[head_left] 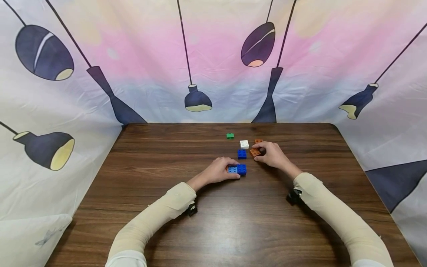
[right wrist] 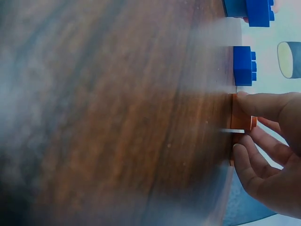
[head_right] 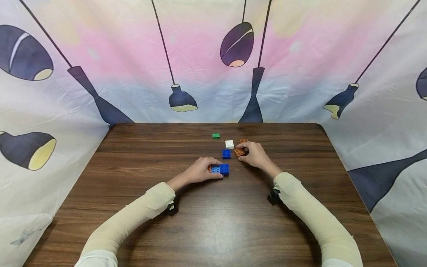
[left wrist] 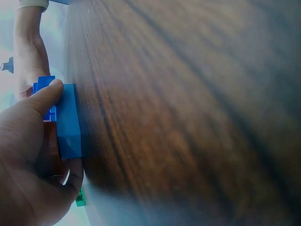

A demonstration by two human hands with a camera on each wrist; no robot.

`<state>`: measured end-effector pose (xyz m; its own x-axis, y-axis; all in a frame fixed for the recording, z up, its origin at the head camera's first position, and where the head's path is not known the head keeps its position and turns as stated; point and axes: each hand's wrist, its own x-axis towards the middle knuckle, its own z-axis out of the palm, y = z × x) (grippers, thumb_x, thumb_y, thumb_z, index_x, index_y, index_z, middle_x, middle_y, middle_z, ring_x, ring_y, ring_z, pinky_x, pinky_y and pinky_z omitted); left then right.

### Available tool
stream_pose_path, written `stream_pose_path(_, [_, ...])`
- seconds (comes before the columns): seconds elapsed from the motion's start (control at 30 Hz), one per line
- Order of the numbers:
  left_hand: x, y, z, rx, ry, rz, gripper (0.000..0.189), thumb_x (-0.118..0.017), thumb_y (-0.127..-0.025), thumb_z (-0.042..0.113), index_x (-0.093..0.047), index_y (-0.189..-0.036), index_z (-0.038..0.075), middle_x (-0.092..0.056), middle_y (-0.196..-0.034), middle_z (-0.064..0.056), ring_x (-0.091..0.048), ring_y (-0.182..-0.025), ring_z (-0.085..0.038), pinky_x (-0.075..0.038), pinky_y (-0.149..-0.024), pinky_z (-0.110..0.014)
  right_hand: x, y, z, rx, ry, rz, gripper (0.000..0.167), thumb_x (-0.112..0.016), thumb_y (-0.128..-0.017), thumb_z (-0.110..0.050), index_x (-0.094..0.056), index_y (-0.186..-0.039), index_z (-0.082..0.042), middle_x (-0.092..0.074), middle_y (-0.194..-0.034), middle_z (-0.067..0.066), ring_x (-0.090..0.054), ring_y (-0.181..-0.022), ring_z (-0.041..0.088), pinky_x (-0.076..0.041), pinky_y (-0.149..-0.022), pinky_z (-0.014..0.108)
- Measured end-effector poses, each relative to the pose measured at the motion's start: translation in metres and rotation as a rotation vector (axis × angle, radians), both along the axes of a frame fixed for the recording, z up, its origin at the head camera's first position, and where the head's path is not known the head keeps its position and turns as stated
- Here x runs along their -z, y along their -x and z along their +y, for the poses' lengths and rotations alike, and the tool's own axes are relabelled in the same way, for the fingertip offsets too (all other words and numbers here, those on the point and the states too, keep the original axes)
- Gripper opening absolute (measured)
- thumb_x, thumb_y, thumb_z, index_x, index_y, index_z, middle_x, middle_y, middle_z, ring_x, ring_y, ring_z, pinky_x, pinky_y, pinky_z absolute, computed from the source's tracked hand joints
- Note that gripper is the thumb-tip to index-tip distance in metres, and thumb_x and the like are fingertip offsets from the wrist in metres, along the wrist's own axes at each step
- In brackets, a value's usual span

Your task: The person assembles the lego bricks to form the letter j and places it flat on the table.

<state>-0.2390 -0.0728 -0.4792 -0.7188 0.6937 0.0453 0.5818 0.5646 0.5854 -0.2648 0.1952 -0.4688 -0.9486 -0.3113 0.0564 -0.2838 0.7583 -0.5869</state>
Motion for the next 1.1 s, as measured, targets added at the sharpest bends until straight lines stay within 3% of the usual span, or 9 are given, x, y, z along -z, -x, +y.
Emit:
stream_pose_path(0.2, [0.001, 0.0, 0.001, -0.007, -0.002, 0.0, 0.047, -0.076, -0.093, 0.038, -0.07, -0.131, 0.011, -0.072, -0.124, -0.004, -0.066, -0.108, -0.017, -0.051, -0.093, -0.036, 0.0, -0.001, -0.001, -0.005, 0.002, 0.005, 0.042, -0.082, -0.087, -0.009, -0.072, -0.128, -0.008, -0.069, -0.119, 0.017, -0.065, -0.105, 0.032, -0.053, -0.089, 0.051])
stream_pose_path(0.63, [0.001, 0.0, 0.001, -0.017, -0.007, -0.002, 0.047, -0.077, -0.093, 0.038, -0.07, -0.13, 0.01, -0.072, -0.122, -0.005, -0.067, -0.101, -0.015, -0.052, -0.085, -0.031, -0.005, -0.004, 0.001, -0.006, -0.032, 0.039, 0.04, -0.084, -0.086, -0.019, -0.075, -0.123, -0.008, -0.068, -0.117, 0.013, -0.065, -0.103, 0.03, -0.053, -0.088, 0.05])
stream_pose_path(0.9, [-0.001, -0.001, 0.001, -0.017, -0.019, -0.008, 0.045, -0.077, -0.093, 0.036, -0.071, -0.129, 0.01, -0.073, -0.12, -0.005, -0.065, -0.091, -0.011, -0.051, -0.077, -0.027, -0.016, -0.015, -0.001, -0.015, 0.011, -0.002, 0.04, -0.081, -0.09, -0.024, -0.072, -0.127, -0.012, -0.07, -0.126, 0.014, -0.063, -0.119, 0.035, -0.05, -0.096, 0.055])
stream_pose_path(1.1, [-0.001, -0.001, 0.001, -0.017, -0.022, -0.016, 0.044, -0.077, -0.093, 0.034, -0.071, -0.129, 0.01, -0.073, -0.118, -0.005, -0.065, -0.089, -0.011, -0.051, -0.076, -0.026, -0.025, -0.026, -0.005, -0.047, 0.049, 0.044, 0.039, -0.081, -0.09, -0.023, -0.072, -0.126, -0.012, -0.072, -0.122, 0.011, -0.066, -0.114, 0.032, -0.052, -0.094, 0.053])
